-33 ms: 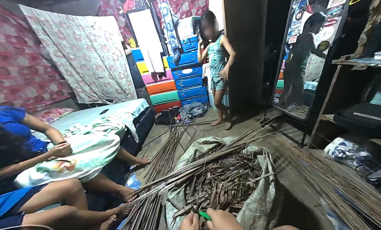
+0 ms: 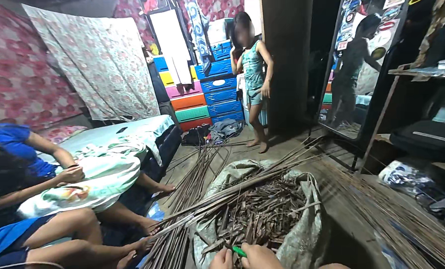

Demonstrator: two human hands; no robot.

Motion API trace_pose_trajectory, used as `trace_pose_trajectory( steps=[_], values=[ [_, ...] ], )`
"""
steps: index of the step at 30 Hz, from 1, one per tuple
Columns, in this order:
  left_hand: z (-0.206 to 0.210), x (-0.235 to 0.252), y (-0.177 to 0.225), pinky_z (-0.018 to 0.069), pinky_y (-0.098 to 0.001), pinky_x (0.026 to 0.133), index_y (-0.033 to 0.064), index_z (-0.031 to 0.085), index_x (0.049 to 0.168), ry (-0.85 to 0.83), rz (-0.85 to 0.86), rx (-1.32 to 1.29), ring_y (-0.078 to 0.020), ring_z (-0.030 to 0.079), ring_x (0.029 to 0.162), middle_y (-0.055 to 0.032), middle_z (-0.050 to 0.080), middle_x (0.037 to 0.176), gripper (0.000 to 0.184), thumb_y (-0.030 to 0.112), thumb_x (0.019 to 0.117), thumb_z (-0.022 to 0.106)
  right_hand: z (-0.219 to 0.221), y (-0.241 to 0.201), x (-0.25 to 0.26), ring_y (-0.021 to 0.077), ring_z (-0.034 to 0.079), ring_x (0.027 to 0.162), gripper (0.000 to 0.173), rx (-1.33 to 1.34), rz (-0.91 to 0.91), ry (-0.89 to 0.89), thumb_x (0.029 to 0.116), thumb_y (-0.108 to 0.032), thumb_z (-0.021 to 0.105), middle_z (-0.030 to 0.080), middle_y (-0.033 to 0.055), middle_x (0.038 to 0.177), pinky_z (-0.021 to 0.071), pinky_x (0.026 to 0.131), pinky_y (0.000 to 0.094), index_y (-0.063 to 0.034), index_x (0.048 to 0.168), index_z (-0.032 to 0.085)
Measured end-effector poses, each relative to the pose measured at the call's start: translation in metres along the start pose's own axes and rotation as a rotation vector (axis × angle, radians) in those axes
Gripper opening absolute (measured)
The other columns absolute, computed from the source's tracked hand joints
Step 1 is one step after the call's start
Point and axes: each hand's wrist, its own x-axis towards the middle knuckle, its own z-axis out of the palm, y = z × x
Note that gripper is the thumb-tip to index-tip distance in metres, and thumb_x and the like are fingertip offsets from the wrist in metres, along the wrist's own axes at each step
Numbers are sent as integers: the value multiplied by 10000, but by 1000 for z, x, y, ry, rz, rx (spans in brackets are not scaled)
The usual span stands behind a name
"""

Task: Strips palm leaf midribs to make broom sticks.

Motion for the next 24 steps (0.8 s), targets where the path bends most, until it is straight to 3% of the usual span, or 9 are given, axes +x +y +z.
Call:
trace_pose_trajectory(
  steps=[2, 5, 8, 11, 16, 19, 20, 22, 24],
  values=[
    [1, -1, -1, 489, -567, 922, -73, 700, 1151, 15, 37, -1, -378, 678, 1001, -261, 707, 1015, 395, 194, 1094, 415, 1, -1, 3, 467, 655, 1189, 397, -58, 26, 38, 1102, -283, 437, 690, 273, 1235, 495, 974, 669, -19, 1352, 594],
    [3, -2, 1, 436, -565, 1081, -42, 592, 1401, 17, 56, -51, -410, 637, 1211, -286, 673, 1256, 426, 209, 1109, 410, 1, -3, 13, 467, 665, 1172, 383, -118, 105, 130, 1097, -248, 457, 694, 266, 1239, 515, 957, 650, -27, 1385, 578],
    [1, -5, 9, 453, -537, 1040, 8, 620, 1393, 22, 43, -43, -381, 651, 1170, -256, 688, 1239, 403, 210, 1103, 426, -3, -1, 26, 452, 673, 1167, 375, -111, 222, 233, 1097, -176, 433, 688, 258, 1255, 532, 944, 627, -27, 1418, 556],
    [-3, -10, 9, 430, -559, 1096, -9, 580, 1429, 4, 65, -8, -408, 634, 1232, -274, 676, 1267, 416, 186, 1101, 416, -14, 9, 31, 428, 677, 1172, 390, -80, 301, 265, 1101, -229, 429, 698, 231, 1256, 532, 956, 612, -60, 1432, 547],
    [-9, -3, 9, 428, -563, 1104, -2, 585, 1428, 28, 52, -3, -406, 627, 1246, -267, 671, 1286, 414, 188, 1101, 416, -19, 3, 11, 431, 671, 1161, 383, 48, 108, 113, 1096, -295, 455, 696, 250, 1215, 508, 967, 639, -44, 1349, 596],
    [-9, 0, 14, 479, -584, 1005, -15, 675, 1281, 32, 57, 92, -392, 668, 1130, -253, 708, 1147, 383, 200, 1090, 421, -4, 3, 7, 434, 675, 1131, 361, 91, 25, 45, 1083, -281, 454, 702, 252, 1171, 507, 935, 654, -29, 1281, 620],
    [-9, 0, 16, 481, -581, 1008, -5, 668, 1297, 28, 57, 132, -389, 665, 1141, -249, 702, 1167, 385, 206, 1090, 422, -3, 2, 7, 428, 675, 1146, 366, 62, 46, 51, 1088, -286, 450, 702, 242, 1191, 511, 947, 647, -38, 1304, 611],
    [-8, -3, 19, 458, -563, 1082, 60, 558, 1476, 3, 34, 202, -384, 625, 1249, -243, 650, 1325, 440, 231, 1098, 410, -4, 3, 9, 417, 667, 1192, 387, -42, 116, 88, 1102, -296, 439, 697, 224, 1252, 516, 979, 623, -64, 1377, 581],
    [-6, -4, 21, 472, -565, 1064, 94, 509, 1521, -4, 11, 248, -393, 627, 1239, -246, 628, 1353, 460, 244, 1101, 401, -6, 1, 13, 411, 668, 1196, 385, -118, 160, 122, 1109, -293, 435, 696, 217, 1260, 521, 979, 607, -70, 1395, 564]
  ],
)
